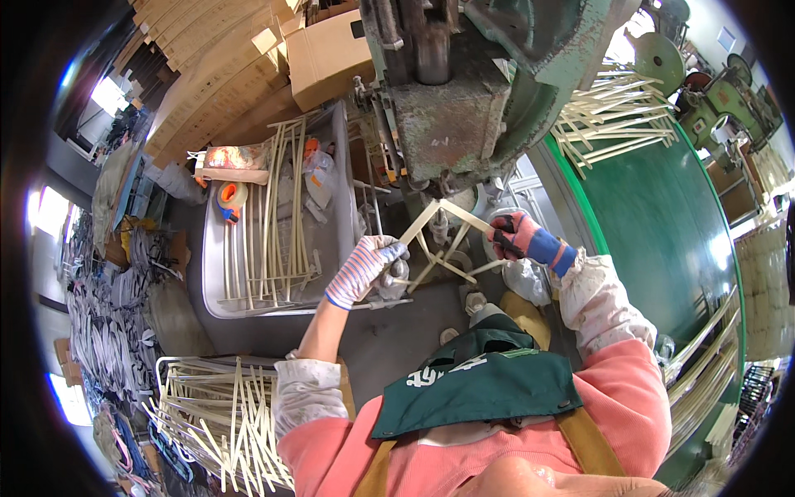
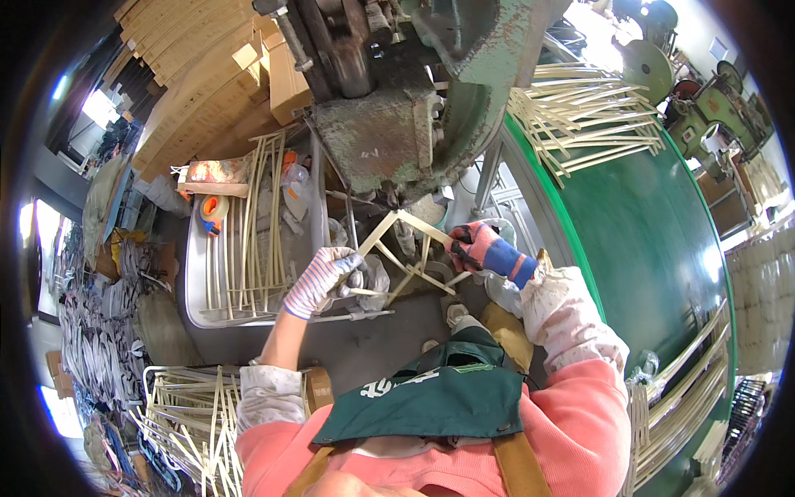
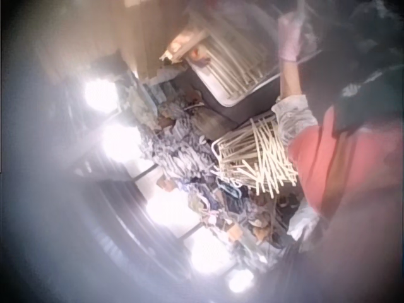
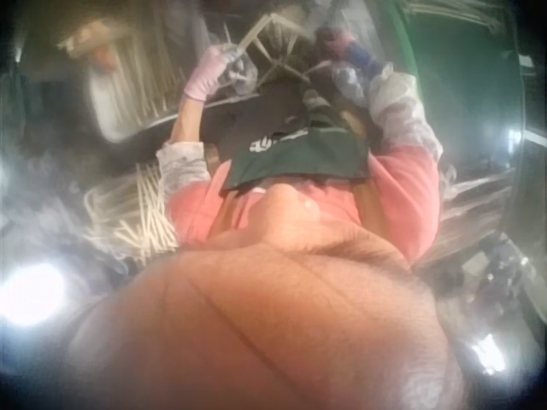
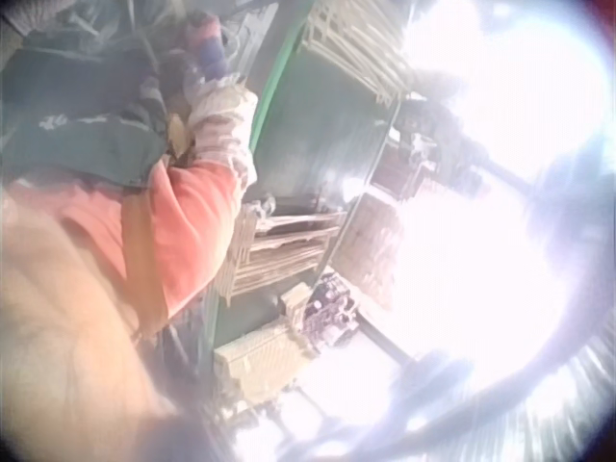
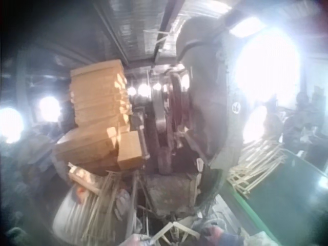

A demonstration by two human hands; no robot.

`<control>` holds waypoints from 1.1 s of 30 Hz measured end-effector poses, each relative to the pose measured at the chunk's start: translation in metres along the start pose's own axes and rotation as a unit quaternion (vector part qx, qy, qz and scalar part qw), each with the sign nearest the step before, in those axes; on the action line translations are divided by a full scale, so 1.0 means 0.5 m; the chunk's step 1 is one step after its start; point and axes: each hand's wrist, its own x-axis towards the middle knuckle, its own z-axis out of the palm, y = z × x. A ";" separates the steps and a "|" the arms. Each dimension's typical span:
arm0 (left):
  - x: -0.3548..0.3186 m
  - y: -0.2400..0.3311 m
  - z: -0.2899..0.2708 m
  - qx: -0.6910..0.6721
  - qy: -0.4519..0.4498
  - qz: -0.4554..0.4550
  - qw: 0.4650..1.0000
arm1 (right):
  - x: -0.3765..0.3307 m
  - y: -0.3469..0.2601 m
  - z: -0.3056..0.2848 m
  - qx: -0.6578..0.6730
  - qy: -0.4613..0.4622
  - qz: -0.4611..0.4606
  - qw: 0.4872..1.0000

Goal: The person assembles small wooden frames by inserting dowels into pre-drilled holes on a workbench. They repeatedly pick up frame components, align them, and press the dowels into place to form rectangular structures.

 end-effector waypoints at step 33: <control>-0.628 -0.695 -0.157 -0.378 0.601 0.042 0.702 | -0.244 0.218 -0.086 0.314 -0.086 -0.211 0.922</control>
